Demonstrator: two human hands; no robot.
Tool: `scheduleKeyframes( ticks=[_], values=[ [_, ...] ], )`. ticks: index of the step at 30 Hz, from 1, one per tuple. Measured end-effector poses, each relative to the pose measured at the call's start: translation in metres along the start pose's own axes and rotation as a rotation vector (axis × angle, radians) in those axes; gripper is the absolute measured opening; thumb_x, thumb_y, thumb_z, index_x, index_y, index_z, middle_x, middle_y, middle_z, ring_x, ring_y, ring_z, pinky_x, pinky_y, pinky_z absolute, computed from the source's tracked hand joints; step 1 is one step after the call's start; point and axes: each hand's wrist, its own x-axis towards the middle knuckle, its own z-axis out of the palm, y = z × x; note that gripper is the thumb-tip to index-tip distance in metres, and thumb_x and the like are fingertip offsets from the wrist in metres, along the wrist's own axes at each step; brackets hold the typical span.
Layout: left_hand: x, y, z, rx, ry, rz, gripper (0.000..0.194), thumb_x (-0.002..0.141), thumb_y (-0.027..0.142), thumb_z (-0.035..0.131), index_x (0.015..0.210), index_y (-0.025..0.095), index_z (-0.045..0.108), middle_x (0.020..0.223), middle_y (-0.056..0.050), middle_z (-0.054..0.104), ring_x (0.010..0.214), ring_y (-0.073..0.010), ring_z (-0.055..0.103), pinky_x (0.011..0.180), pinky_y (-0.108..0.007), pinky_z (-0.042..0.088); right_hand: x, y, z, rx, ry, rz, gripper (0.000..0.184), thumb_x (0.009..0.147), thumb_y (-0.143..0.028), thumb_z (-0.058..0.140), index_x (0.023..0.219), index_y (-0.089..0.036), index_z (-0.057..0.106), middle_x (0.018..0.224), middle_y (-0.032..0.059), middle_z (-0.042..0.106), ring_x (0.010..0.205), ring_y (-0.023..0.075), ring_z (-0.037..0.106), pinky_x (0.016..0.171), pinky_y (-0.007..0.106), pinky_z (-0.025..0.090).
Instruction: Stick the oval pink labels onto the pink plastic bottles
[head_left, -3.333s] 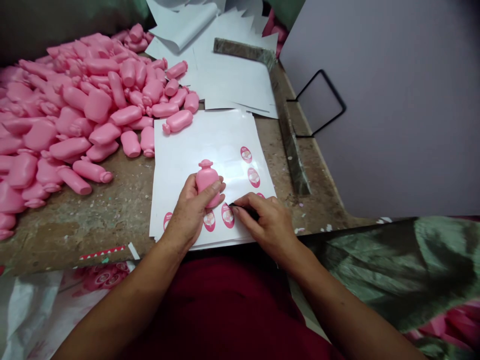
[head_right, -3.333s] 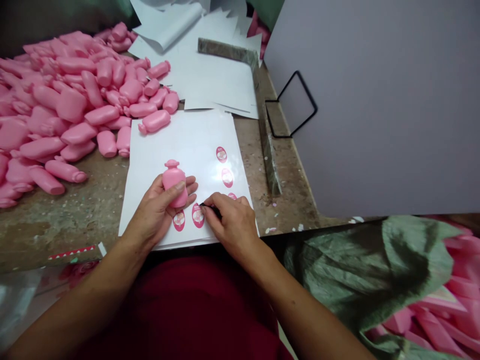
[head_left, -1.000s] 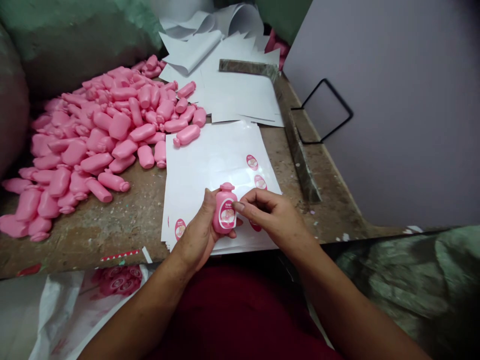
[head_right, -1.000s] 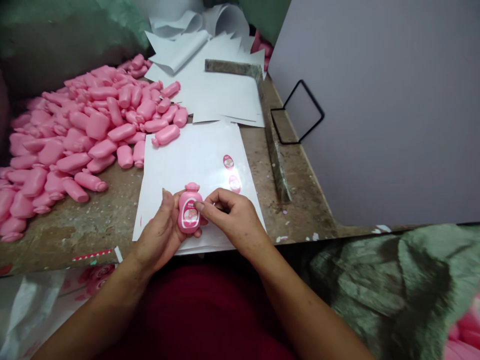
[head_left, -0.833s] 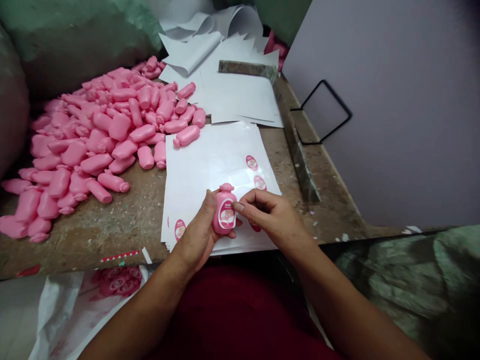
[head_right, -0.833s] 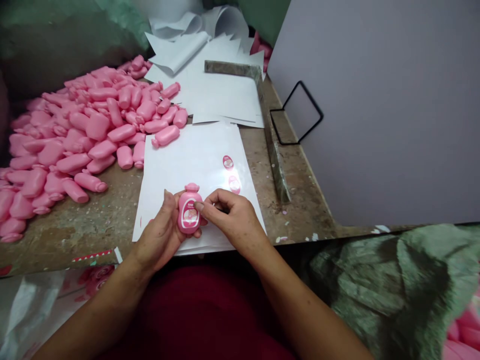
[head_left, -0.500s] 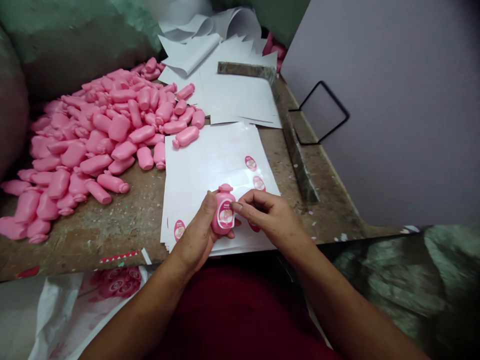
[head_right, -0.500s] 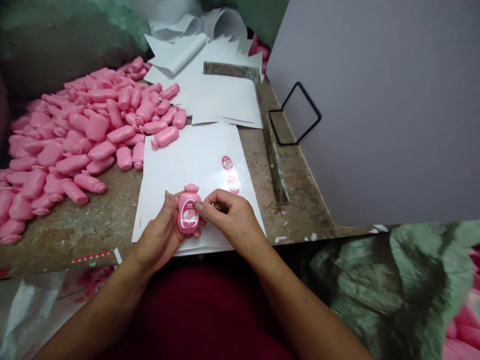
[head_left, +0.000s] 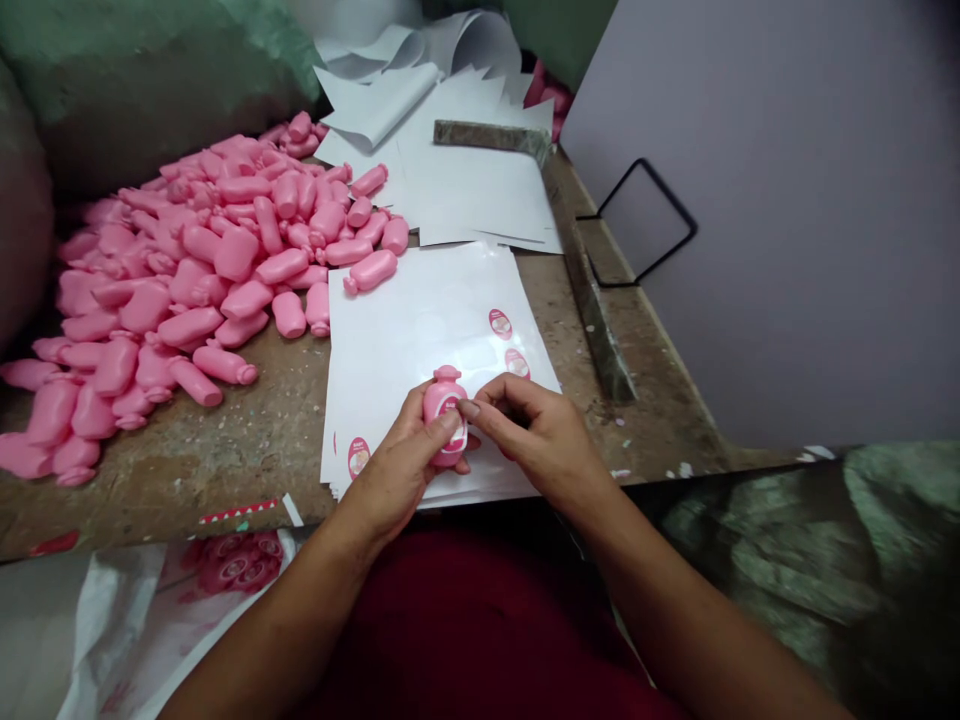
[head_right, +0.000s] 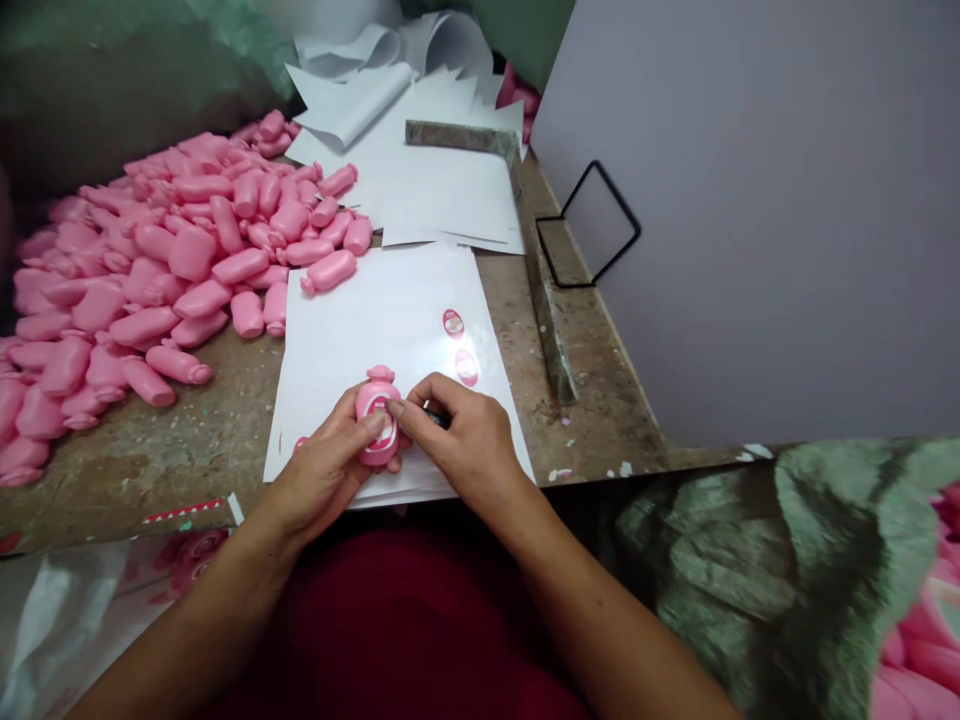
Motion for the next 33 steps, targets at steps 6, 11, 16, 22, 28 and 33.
scheduleKeyframes(
  ticks=[6, 11, 16, 22, 28, 33],
  values=[
    [-0.002, 0.004, -0.006, -0.046, -0.080, -0.073, 0.056, 0.076, 0.024, 0.079, 0.126, 0.022, 0.054, 0.110, -0.008, 0.063, 0.090, -0.0170, 0.063, 0.071, -0.026, 0.048, -0.004, -0.001, -0.008, -0.194, 0.163, -0.101, 0.019, 0.089, -0.042, 0.060, 0.082, -0.025, 0.062, 0.063, -0.0009, 0.058, 0.059, 0.0161, 0.051, 0.061, 0.030, 0.035],
    [-0.008, 0.009, -0.006, -0.116, -0.100, -0.165, 0.075, 0.067, 0.002, 0.077, 0.132, 0.027, 0.048, 0.112, -0.005, 0.065, 0.092, -0.0141, 0.064, 0.076, -0.024, 0.048, -0.005, 0.005, -0.003, 0.011, 0.041, -0.021, 0.024, 0.088, -0.047, 0.061, 0.083, -0.023, 0.059, 0.065, -0.0024, 0.056, 0.057, 0.0138, 0.048, 0.057, 0.028, 0.037],
    [-0.014, 0.010, -0.011, -0.141, -0.124, -0.168, 0.065, 0.063, 0.002, 0.079, 0.121, 0.025, 0.057, 0.110, -0.004, 0.066, 0.097, -0.0167, 0.065, 0.084, -0.027, 0.048, -0.008, 0.010, 0.000, 0.032, 0.005, -0.020, 0.025, 0.087, -0.048, 0.062, 0.082, -0.023, 0.061, 0.063, -0.0035, 0.052, 0.057, 0.0135, 0.046, 0.057, 0.028, 0.036],
    [-0.087, 0.046, -0.100, 0.239, 0.142, -0.005, 0.042, 0.078, 0.047, 0.076, 0.111, 0.021, 0.070, 0.089, -0.006, 0.071, 0.078, -0.0161, 0.064, 0.071, -0.023, 0.049, -0.009, 0.008, -0.006, -0.050, 0.025, -0.002, 0.041, 0.078, -0.065, 0.064, 0.077, -0.024, 0.063, 0.064, 0.0008, 0.058, 0.058, 0.0177, 0.051, 0.055, 0.031, 0.040],
    [-0.182, 0.092, -0.176, 1.245, 0.547, -0.158, 0.055, 0.071, 0.050, 0.077, 0.120, 0.025, 0.071, 0.124, -0.008, 0.071, 0.115, -0.0314, 0.063, 0.100, -0.040, 0.048, -0.003, 0.023, -0.008, -0.245, 0.037, -0.036, 0.054, 0.071, -0.080, 0.056, 0.076, -0.028, 0.068, 0.071, 0.0053, 0.069, 0.060, 0.0250, 0.061, 0.053, 0.037, 0.048],
    [-0.102, 0.105, -0.191, 1.642, 0.793, 0.188, 0.046, 0.090, 0.025, 0.046, 0.133, 0.019, 0.062, 0.127, -0.012, 0.066, 0.112, -0.0264, 0.063, 0.098, -0.040, 0.049, 0.002, 0.023, -0.002, -0.284, 0.020, -0.101, 0.052, 0.079, -0.075, 0.049, 0.081, -0.027, 0.069, 0.070, 0.0059, 0.070, 0.056, 0.0252, 0.062, 0.051, 0.037, 0.048]
  ],
)
